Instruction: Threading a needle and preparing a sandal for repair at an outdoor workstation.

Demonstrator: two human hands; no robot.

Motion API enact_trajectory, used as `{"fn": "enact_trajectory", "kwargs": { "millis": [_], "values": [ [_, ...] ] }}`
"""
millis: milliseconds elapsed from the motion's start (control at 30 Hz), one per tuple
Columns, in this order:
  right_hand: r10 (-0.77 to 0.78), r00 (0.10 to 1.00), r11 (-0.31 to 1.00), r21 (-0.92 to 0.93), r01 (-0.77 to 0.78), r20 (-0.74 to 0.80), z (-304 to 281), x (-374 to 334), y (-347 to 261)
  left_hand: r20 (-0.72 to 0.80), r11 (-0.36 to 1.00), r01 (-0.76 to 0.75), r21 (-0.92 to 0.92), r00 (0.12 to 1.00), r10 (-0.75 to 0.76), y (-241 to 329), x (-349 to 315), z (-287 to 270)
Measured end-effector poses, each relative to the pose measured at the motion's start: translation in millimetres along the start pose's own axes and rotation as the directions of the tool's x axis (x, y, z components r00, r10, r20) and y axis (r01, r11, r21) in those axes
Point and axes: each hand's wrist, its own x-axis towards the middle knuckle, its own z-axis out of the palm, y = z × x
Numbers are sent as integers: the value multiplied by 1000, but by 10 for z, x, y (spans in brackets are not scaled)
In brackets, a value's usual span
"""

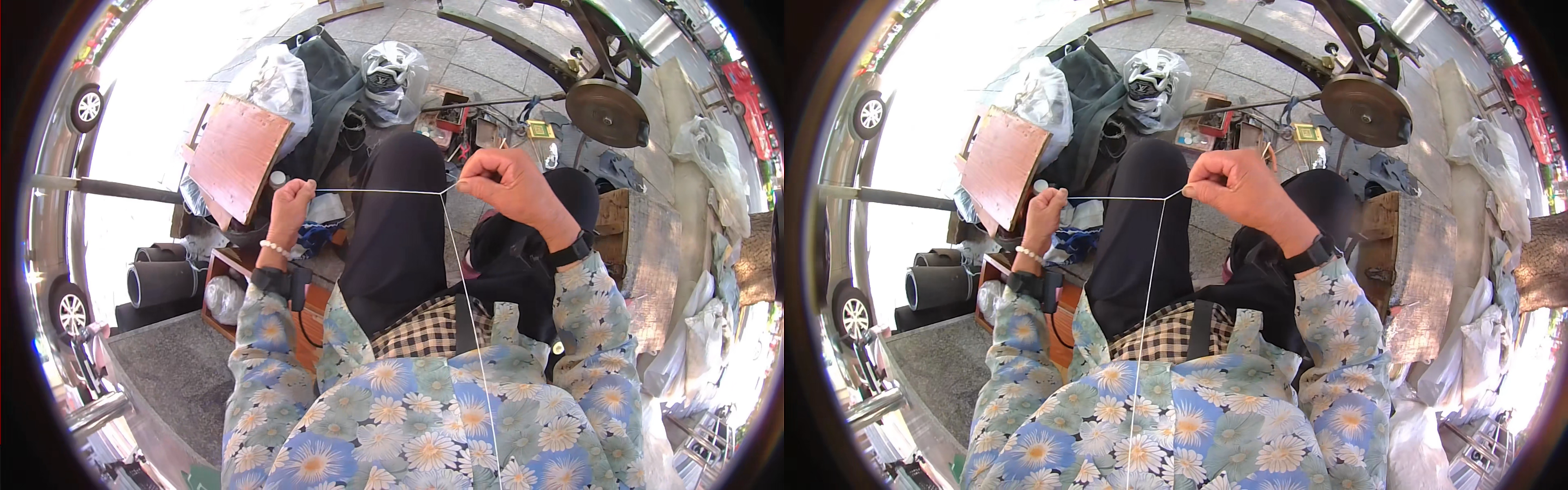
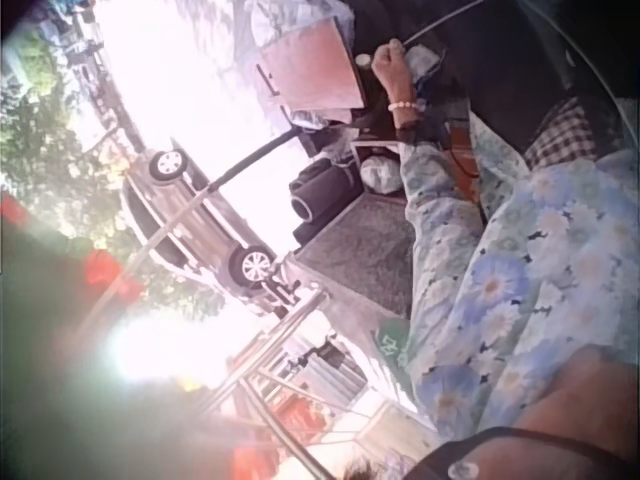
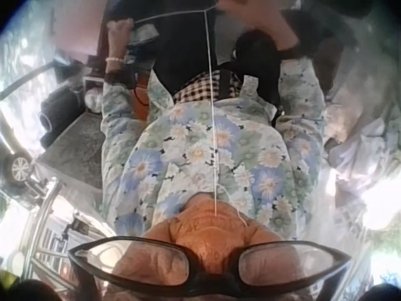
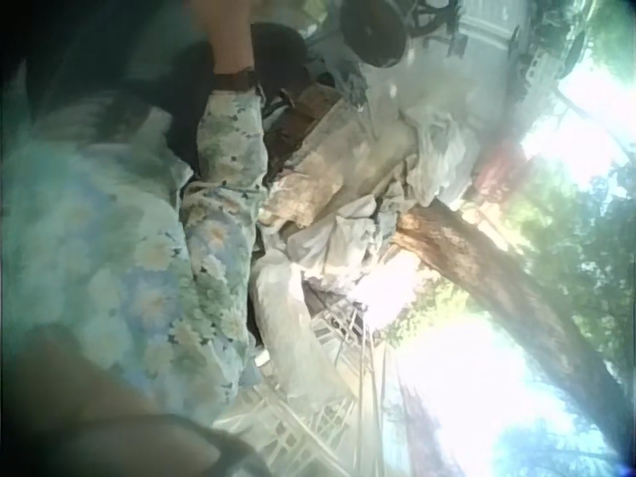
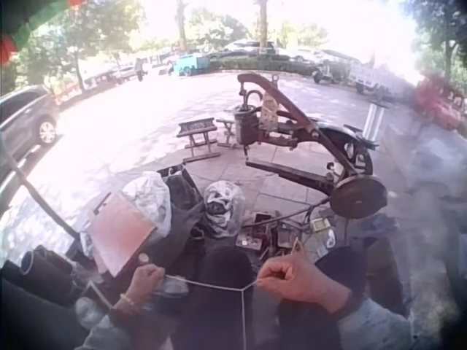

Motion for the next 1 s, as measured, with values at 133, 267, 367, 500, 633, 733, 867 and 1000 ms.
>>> {"fn": "enact_trajectory", "kwargs": {
  "millis": [133, 267, 367, 500, 633, 733, 867, 1000],
  "values": [
    [-20, 1000, 999, -31, 20, -5, 106, 82, 135, -55, 996, 86, -32, 995, -88, -143, 0, 94],
    [-58, 993, 957, -288, 25, -106, 164, 124, 234, -65, 998, 57, -4, 996, -57, -246, 49, 152],
    [-57, 990, 947, -321, 13, -127, 154, 126, 284, -68, 994, 101, -33, 992, -103, -183, 96, 184],
    [-174, 969, 780, -625, 28, -173, 163, 151, 269, -122, 999, 6, 34, 993, -2, -154, 220, 238],
    [-82, 949, 840, -534, -99, -305, 18, 367, 493, -130, 1000, 3, -2, 992, -3, 68, 321, 319],
    [-44, 948, 846, -517, -132, -315, -44, 520, 516, -135, 995, 53, -79, 989, -63, 259, 368, 338],
    [-42, 942, 870, -476, -129, -334, 26, 682, 596, -294, 999, -44, 4, 955, 43, 131, 473, 213],
    [9, 955, 939, -325, -109, -296, 16, 827, 783, -359, 991, -79, 105, 927, 112, -68, 383, 57]
  ]
}}
